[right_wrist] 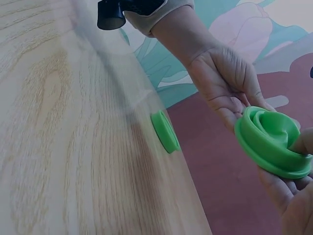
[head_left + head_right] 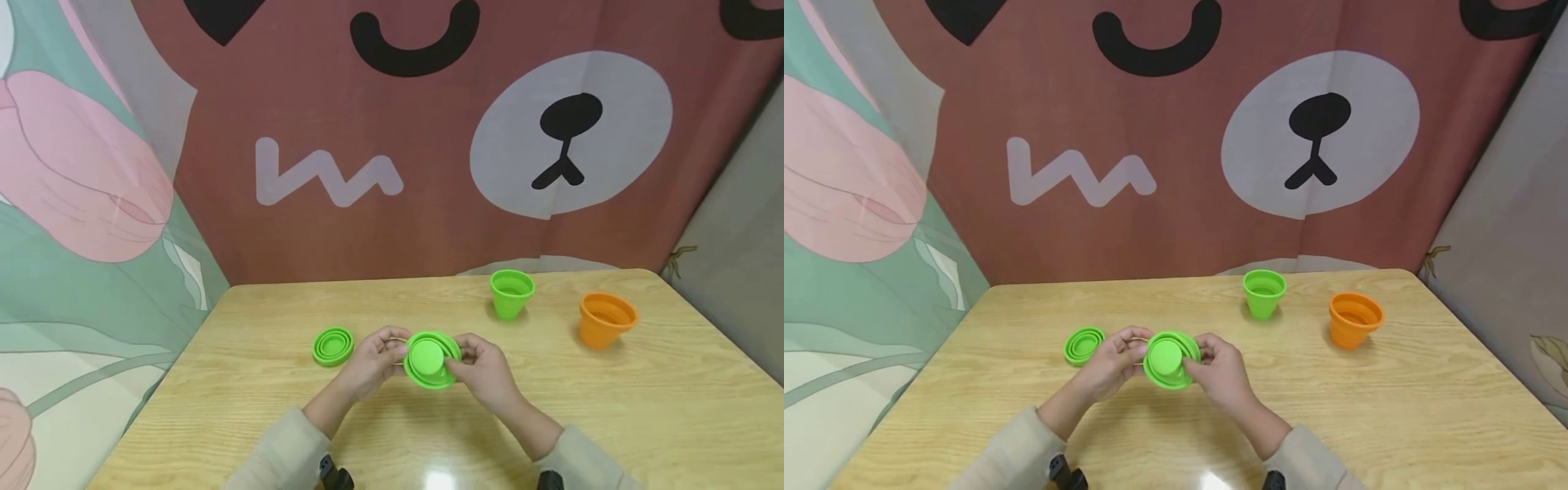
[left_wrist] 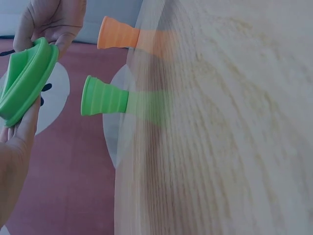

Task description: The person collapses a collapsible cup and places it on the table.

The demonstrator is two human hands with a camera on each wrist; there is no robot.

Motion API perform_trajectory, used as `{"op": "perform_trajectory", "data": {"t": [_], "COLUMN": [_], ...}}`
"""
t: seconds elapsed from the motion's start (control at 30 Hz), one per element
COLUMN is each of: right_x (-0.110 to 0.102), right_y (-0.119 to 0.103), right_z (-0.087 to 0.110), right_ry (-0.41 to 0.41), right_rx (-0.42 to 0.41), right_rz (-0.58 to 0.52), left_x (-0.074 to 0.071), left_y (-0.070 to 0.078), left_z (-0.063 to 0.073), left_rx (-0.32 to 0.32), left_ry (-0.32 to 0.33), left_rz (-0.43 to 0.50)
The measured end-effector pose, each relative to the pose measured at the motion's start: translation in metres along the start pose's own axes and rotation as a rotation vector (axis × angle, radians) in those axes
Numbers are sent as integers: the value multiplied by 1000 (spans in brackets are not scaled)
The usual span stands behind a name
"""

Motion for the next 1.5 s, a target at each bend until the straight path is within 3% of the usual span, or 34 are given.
{"op": "perform_trajectory", "data": {"t": [0.27,0.4,0.67,0.8,1.13,1.33,1.5], "right_x": [-2,-4,-9,-12,-15,-14,-14], "right_y": [-2,-2,0,1,4,5,8], "right_z": [-2,-2,2,3,7,9,10], "right_ry": [12,-77,-235,-275,-268,-239,-192], "right_rx": [11,-10,-53,-48,27,32,20], "right_rz": [36,-8,-210,-212,-58,-100,-70], "left_x": [4,5,4,2,-2,-2,-2], "left_y": [4,6,7,5,0,-3,-6], "left_z": [-2,-1,2,3,3,4,6], "left_rx": [-19,-5,2,-6,-59,-109,-163], "left_ry": [43,24,-14,-3,-10,-9,-27], "left_rz": [-23,-34,-91,-131,-228,-217,-192]}}
Point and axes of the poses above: each hand's wrist, its own z-axis away from the middle knuckle, its own x-axis out of the palm, y = z × x, the point moved 3 cm from there along -z, towards the middle knuckle, and after that the axes turned 12 degrees about -x, right-handed, at the moved point
